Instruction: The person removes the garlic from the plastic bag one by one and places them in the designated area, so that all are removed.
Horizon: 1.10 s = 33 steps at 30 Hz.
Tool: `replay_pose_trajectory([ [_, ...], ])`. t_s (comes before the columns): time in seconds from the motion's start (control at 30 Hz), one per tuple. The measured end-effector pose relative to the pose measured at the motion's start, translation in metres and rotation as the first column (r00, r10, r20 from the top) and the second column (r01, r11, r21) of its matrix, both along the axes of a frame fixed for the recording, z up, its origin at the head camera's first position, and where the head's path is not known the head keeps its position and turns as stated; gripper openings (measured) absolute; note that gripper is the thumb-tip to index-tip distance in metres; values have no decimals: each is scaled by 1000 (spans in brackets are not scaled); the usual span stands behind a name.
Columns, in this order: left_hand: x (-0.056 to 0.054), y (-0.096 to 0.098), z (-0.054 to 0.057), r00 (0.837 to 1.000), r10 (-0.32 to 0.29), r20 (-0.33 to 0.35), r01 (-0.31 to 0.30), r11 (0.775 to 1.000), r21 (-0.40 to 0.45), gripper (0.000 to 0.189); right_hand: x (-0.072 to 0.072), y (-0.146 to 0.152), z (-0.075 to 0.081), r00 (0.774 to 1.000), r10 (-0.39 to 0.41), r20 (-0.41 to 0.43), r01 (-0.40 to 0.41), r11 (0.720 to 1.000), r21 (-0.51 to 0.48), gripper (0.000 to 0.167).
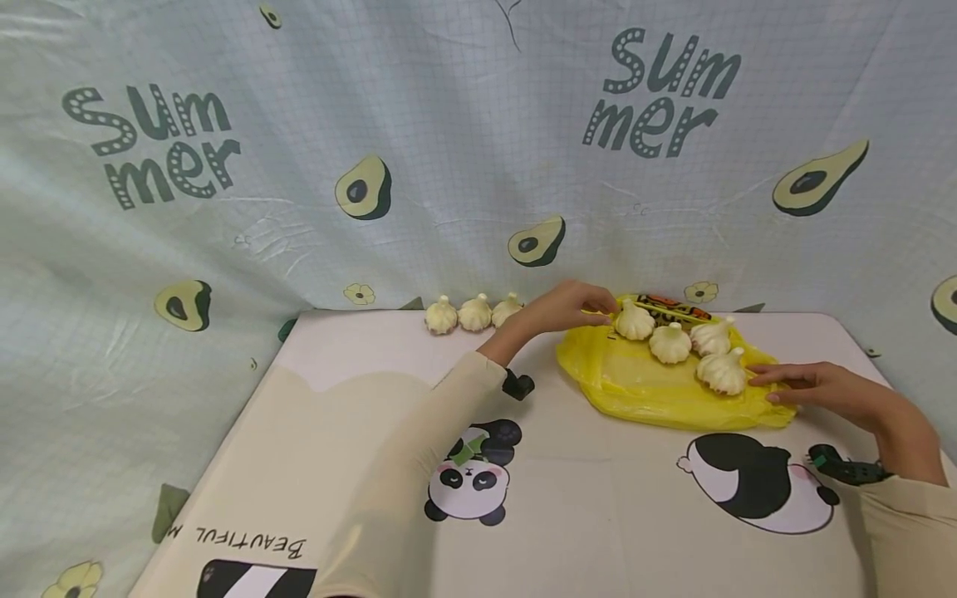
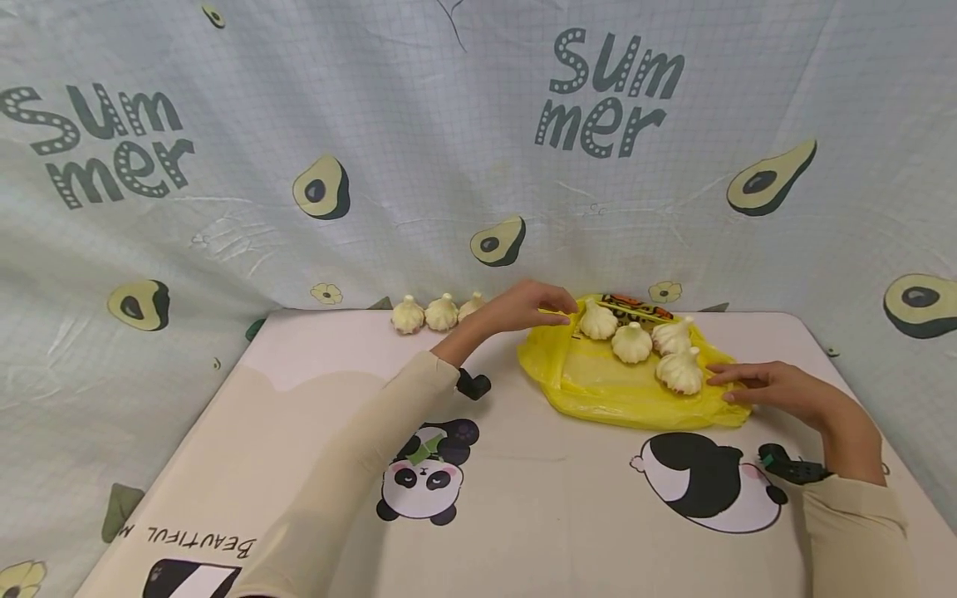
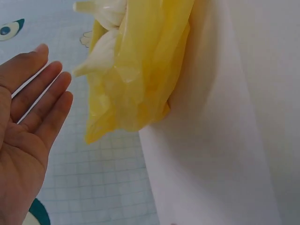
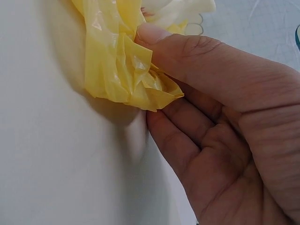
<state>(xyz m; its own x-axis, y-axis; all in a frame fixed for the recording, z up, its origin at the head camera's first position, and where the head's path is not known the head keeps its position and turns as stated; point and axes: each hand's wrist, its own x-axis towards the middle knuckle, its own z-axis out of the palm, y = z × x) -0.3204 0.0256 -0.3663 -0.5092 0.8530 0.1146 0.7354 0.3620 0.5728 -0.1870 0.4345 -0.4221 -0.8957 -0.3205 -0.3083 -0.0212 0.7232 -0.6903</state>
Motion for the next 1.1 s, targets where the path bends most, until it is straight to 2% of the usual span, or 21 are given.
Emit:
replay_pose_trajectory([
  [0.17, -12, 14, -7, 996, 74, 57, -77, 996, 50, 35, 1, 1, 0, 1000, -5, -13, 5, 999, 34, 46],
  [0.27, -18, 20, -10, 991, 92, 100, -100, 992, 71, 39, 0, 2, 0, 999, 7, -39, -4, 997, 72, 44],
  [0.4, -25, 27, -12, 988, 87, 128, -98, 992, 82, 40, -1, 3, -1, 998, 14, -62, -9, 997, 83, 42],
  [0.5, -30, 32, -15, 989, 86, 117, -95, 993, 76, 40, -1, 3, 0, 998, 11, -58, -7, 997, 74, 42],
  [0.6, -33, 37, -19, 988, 98, 122, -107, 992, 66, 39, -1, 2, 0, 999, 9, -41, -7, 999, 53, 42],
  [0.7, -36, 41, -21, 980, 117, 161, -129, 990, 61, 38, 1, 2, 1, 999, 5, -38, -4, 999, 33, 42],
  [0.83, -37, 44, -23, 979, 129, 160, -139, 989, 54, 34, 2, 3, 0, 999, -6, -47, 8, 999, 54, 41],
  [0.93, -38, 45, -24, 985, 116, 129, -123, 991, 45, 29, 2, 4, 0, 999, 1, -52, 3, 998, 69, 40],
  [1.1, -39, 47, -21, 986, 79, 146, -85, 996, 39, 26, 3, 5, -1, 998, 27, -59, -24, 998, 53, 38],
])
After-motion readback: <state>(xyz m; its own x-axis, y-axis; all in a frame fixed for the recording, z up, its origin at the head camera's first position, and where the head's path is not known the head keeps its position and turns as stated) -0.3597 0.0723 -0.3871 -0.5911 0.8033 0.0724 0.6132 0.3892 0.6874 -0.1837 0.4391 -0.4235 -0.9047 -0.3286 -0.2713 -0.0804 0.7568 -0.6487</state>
